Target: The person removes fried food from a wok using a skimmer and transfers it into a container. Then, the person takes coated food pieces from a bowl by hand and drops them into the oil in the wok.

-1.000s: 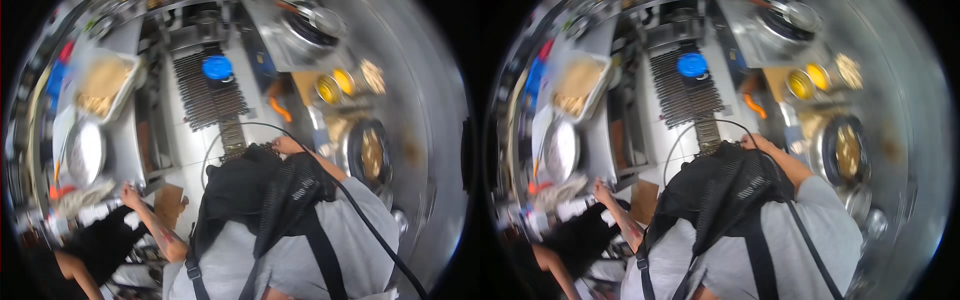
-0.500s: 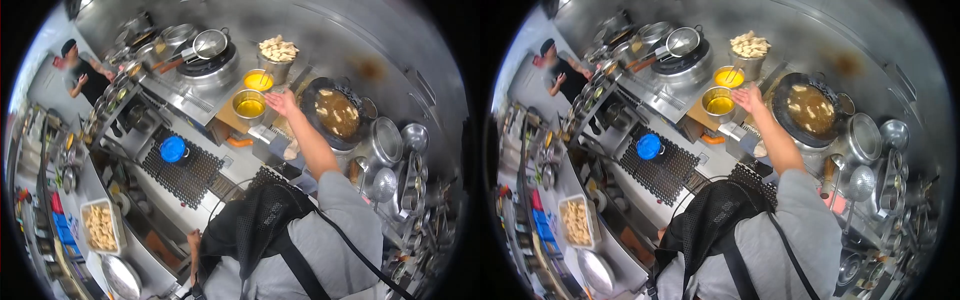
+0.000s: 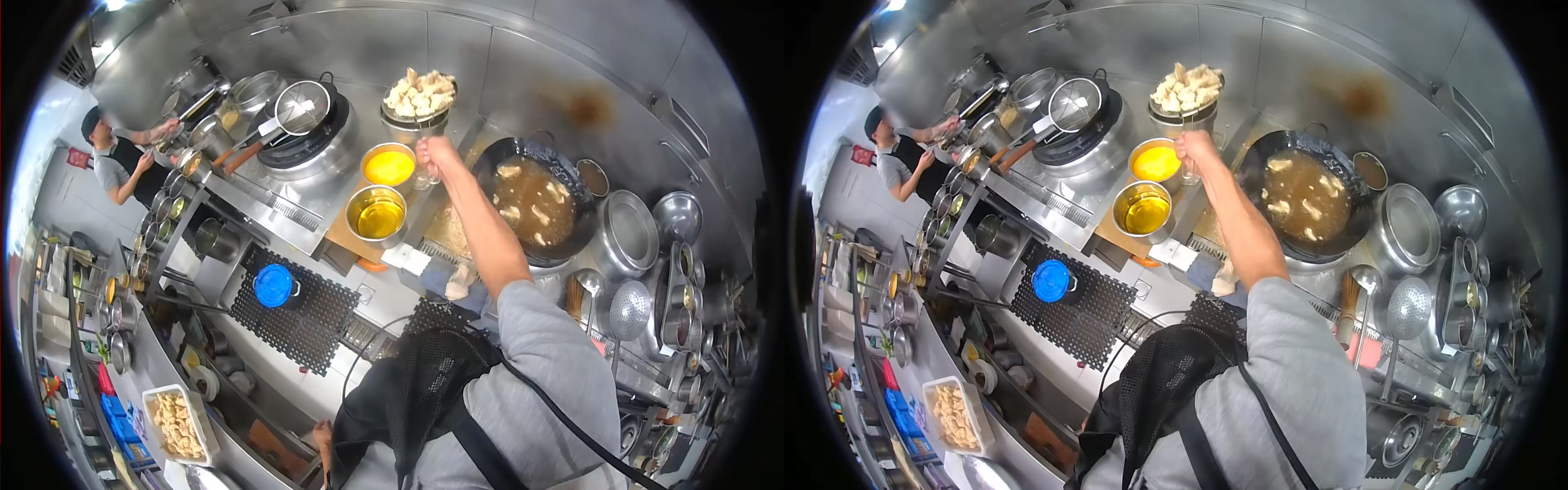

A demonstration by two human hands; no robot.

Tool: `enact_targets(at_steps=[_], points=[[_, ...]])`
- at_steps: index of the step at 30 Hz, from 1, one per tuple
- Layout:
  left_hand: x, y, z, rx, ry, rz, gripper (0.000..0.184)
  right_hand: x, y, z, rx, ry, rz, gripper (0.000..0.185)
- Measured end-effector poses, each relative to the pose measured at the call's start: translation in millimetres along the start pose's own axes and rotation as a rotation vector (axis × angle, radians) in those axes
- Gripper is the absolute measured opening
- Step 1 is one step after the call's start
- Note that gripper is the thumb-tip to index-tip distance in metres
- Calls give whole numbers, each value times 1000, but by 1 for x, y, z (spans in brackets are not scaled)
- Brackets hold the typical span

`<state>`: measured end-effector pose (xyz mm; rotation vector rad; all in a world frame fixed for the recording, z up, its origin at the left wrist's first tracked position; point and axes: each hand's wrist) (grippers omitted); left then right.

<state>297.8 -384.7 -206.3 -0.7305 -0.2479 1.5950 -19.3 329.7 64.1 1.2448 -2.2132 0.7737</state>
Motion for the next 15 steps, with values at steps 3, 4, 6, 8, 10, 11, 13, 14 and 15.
enact_targets(at_steps=[3, 4, 6, 8, 10, 11, 13, 14, 15], points=[[8, -8, -4, -75, 82, 44, 37, 7, -5, -24, 4, -2, -52, 11], [8, -10, -5, -84, 98, 51, 37, 9, -10, -28, -24, -69, -42, 12], [10, -11, -5, -96, 111, 63, 37, 9, -12, -26, -12, -53, -31, 11], [12, -14, -4, -104, 120, 72, 37, 3, -12, -21, 5, -46, -27, 11], [10, -16, -5, -105, 123, 81, 37, -19, 0, 0, 60, -72, -20, 10], [10, -18, -5, -105, 126, 82, 38, -27, 0, 5, 60, -74, -24, 10], [8, -19, -6, -100, 127, 85, 38, -37, 0, 9, 81, -16, -46, 9], [9, -18, -5, -97, 122, 90, 38, -29, -4, -1, 91, -23, -21, 8], [8, -20, -5, -101, 115, 95, 38, -25, -3, -6, 103, -26, -22, 8]])
Point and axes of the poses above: each hand's wrist, its own y-axis towards the middle knuckle, its own x-axis out of the palm, z = x × y
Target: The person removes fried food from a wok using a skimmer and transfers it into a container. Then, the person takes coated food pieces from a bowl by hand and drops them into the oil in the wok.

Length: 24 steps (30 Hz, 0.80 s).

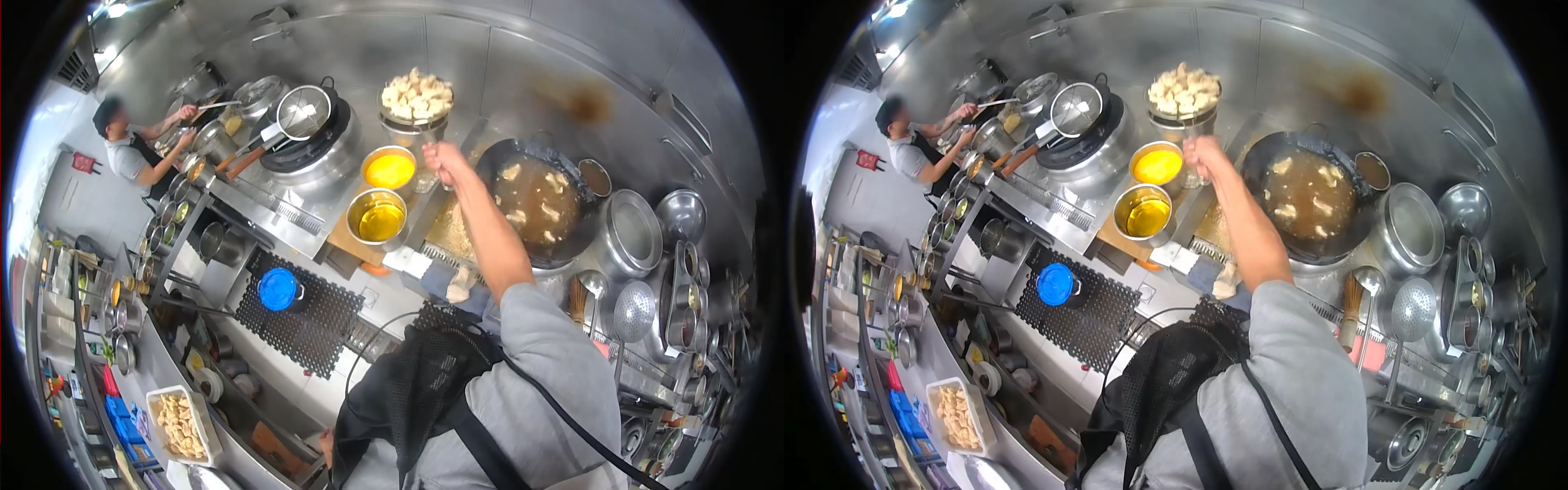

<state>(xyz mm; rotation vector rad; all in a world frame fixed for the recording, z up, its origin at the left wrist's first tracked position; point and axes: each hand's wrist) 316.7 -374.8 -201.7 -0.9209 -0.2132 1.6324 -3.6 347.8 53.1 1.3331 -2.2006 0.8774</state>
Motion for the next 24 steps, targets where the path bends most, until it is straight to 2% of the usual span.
enact_targets(at_steps=[2, 9, 13, 14, 15, 16, 17, 18, 19, 20, 21, 23, 24], points=[[2, -2, -1, -1, 2, 3, 38, 4, 1, -18, -6, 41, -144, 10], [15, -13, -14, -30, -41, 22, 40, -13, -2, 6, 56, -14, -44, 10], [15, -21, -33, -23, -96, 47, 40, -6, -8, -16, 44, -7, -9, 15], [15, -24, -40, -12, -121, 53, 41, -2, -11, -28, 18, -53, -55, 18], [15, -26, -47, 3, -145, 61, 41, -4, -7, -39, 54, 29, -146, 21], [16, -28, -57, 27, -193, 83, 41, -16, 14, -47, -44, -167, -123, 24], [15, -38, -53, -96, -92, 129, 42, -7, 14, -58, -22, -194, -153, 26], [12, -45, -58, -176, -147, 87, 42, 16, 1, -70, -7, -265, -129, 29], [16, -41, -82, -186, -150, 123, 44, 23, 1, -79, 36, -288, -163, 31], [21, -36, -109, -195, -154, 159, 47, 48, -15, -80, -69, -466, -22, 30], [23, -39, -115, -231, -223, 190, 46, 53, -16, -83, -80, -479, -100, 34], [27, -45, -136, -213, -145, 266, 43, 65, -26, -81, -32, -485, -229, 36], [23, -48, -149, -189, -113, 276, 44, 85, -44, -72, -73, -604, -195, 35]])
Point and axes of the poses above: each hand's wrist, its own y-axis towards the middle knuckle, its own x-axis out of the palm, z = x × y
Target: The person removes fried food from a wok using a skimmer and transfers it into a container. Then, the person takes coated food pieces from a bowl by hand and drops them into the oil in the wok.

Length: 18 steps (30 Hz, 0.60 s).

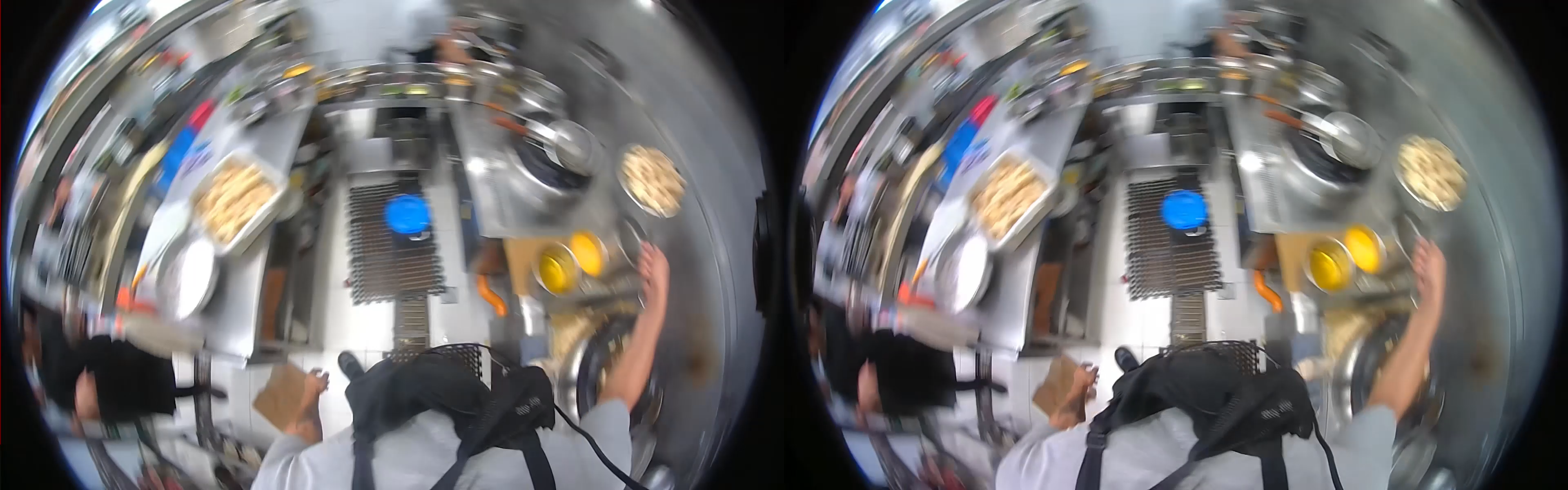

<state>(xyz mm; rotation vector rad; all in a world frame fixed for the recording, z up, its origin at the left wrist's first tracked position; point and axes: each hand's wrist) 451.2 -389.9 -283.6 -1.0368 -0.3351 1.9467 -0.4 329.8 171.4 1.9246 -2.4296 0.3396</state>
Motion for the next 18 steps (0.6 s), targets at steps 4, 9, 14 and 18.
enact_targets(at_steps=[4, 9, 14, 18], points=[[-16, 14, -17, -80, 56, 33, 49, 94, -10, -1, -18, -143, -180, 33], [-59, 9, -11, -79, 32, 47, 48, 288, -76, 14, 235, 179, -646, 27], [-120, -13, -5, 35, -29, 40, 44, 477, -101, 90, 645, 448, -1141, 30], [-186, -73, 75, 194, -364, 73, 30, 605, -137, 146, 752, 323, -1282, 24]])
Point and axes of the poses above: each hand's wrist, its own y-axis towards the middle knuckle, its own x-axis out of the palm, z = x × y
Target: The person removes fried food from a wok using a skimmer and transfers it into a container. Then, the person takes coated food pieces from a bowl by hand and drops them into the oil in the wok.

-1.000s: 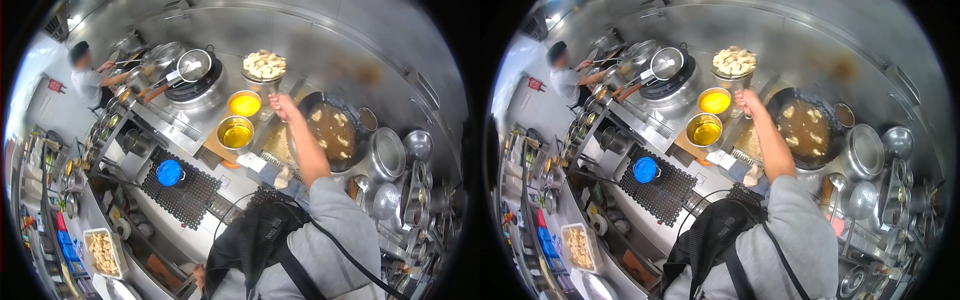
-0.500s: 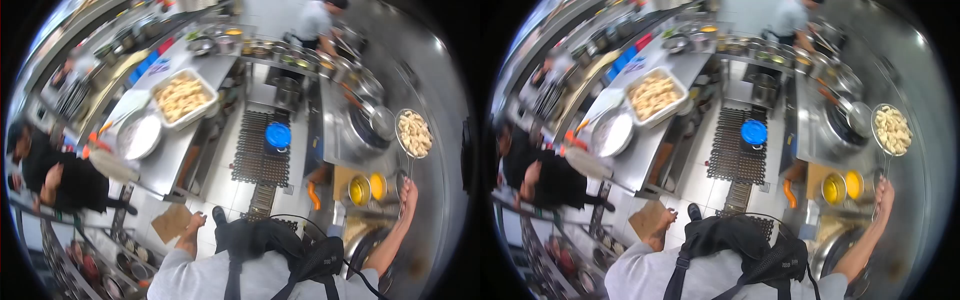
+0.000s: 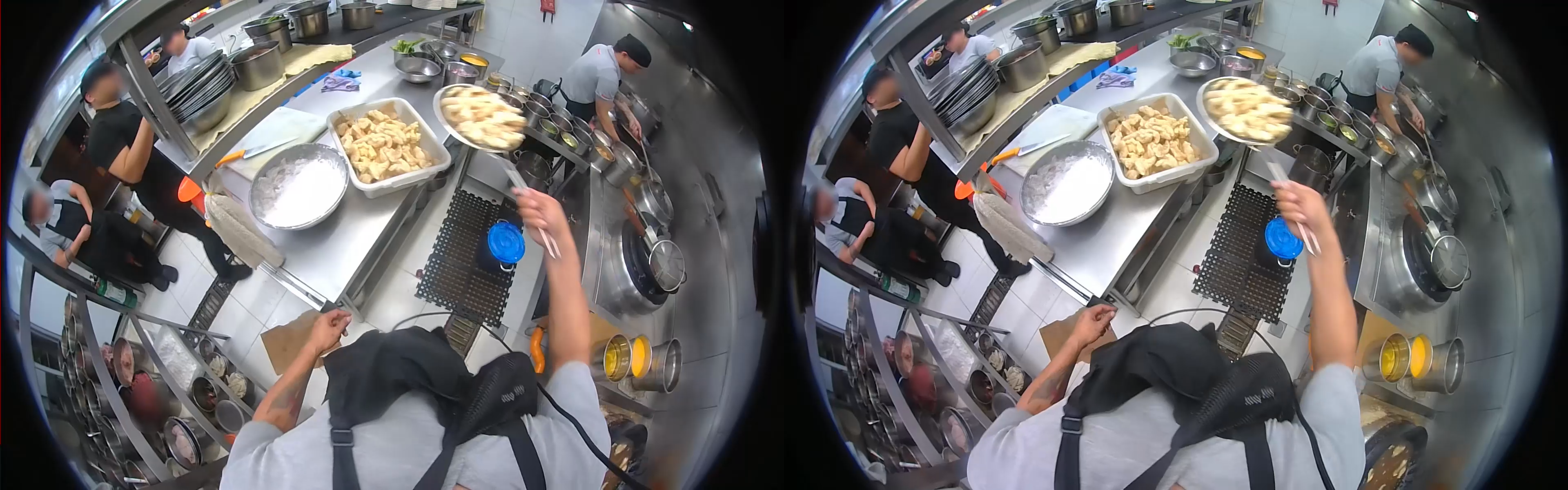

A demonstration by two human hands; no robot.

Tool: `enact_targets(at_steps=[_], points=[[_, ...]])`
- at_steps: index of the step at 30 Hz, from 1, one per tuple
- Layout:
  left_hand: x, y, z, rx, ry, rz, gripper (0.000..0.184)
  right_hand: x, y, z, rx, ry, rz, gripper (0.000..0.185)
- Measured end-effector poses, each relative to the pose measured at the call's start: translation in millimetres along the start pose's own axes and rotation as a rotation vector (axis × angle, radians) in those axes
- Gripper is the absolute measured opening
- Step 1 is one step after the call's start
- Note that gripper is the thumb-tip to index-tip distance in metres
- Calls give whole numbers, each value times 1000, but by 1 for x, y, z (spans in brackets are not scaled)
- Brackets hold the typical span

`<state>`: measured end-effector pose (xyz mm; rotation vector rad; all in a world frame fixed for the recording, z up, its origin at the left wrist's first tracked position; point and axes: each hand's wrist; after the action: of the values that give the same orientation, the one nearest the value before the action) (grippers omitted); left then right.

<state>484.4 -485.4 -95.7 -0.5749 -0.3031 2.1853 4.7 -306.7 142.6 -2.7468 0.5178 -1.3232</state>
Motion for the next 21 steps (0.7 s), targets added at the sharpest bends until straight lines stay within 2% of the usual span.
enact_targets(at_steps=[1, 3, 4, 7, 10, 13, 16, 18, 21], points=[[-8, -9, 24, 2, 3, -1, 30, 6, 29, 8, 56, -12, 26, 22], [-23, -22, 58, 93, -186, 49, 26, 29, 72, 23, 125, -31, 92, 17], [-33, -23, 61, 97, -187, 45, 26, 30, 93, 29, 127, -152, 88, 15], [-51, -25, 55, 226, -337, 213, 28, 67, 122, 43, 73, -359, 155, 15], [-60, -28, 44, 184, -369, 294, 28, 83, 140, 46, 72, -570, 190, 16], [-56, -26, 22, 125, -385, 290, 30, 72, 163, 53, -90, -1017, 419, 16], [-55, -18, 22, 90, -439, 278, 32, 58, 168, 50, -121, -995, 535, 20], [-48, -13, 26, 65, -494, 244, 33, 58, 162, 44, -37, -952, 519, 20], [-45, 4, 39, 119, -361, 170, 32, 53, 154, 46, -10, -983, 555, 19]])
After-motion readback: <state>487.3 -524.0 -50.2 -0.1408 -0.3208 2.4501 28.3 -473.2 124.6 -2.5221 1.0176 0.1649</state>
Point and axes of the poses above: each hand's wrist, its own y-axis towards the middle knuckle, its own x-axis out of the palm, z = x × y
